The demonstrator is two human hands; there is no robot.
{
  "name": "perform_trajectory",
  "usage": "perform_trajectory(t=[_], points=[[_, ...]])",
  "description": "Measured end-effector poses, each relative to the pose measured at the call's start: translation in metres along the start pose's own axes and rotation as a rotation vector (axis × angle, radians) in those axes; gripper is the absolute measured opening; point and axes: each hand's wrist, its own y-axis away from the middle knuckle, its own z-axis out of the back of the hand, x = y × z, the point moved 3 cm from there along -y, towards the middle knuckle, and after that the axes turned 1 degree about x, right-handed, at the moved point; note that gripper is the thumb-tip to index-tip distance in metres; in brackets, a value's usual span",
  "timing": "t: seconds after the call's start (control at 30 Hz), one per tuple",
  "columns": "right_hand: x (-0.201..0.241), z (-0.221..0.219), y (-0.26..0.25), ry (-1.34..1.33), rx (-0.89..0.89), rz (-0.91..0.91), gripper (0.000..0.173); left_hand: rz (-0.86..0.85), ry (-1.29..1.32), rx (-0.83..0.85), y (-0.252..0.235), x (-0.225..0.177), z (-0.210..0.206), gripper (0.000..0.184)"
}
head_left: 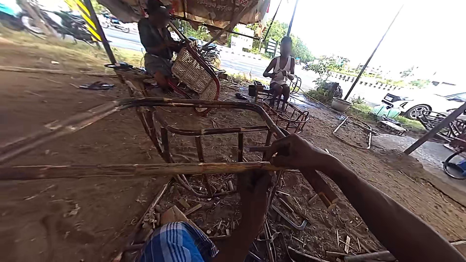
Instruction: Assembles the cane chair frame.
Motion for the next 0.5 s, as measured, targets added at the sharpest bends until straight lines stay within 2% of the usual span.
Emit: perform_trajectory(t=[0.23,0.33,0.43,0.5], points=[[-0.0009,-0.0006,-0.0012,-0.118,-0.076,-0.057,0.016,0.020,-0.019,-0.003,-0.0005,0.0020,0.0013,0.013],[-0.0027,0.0016,0.0002,-0.312,-0.130,-0.076,0.022,0.034,-0.015,0.013,-0.0006,0.0031,0.0019,0.012],[-0.0007,-0.0026,-0.0005,-0.321,-0.144,-0.125,0.036,0.031,-0.010,0.021,-0.0005,0.0017,0.0007,0.011],[0.0032,-0.0034,0.0013,-0.222,-0.098,-0.114,0.025,0.016,-0.006,0.032,-0.0005,0.0023,0.0011,0.011]])
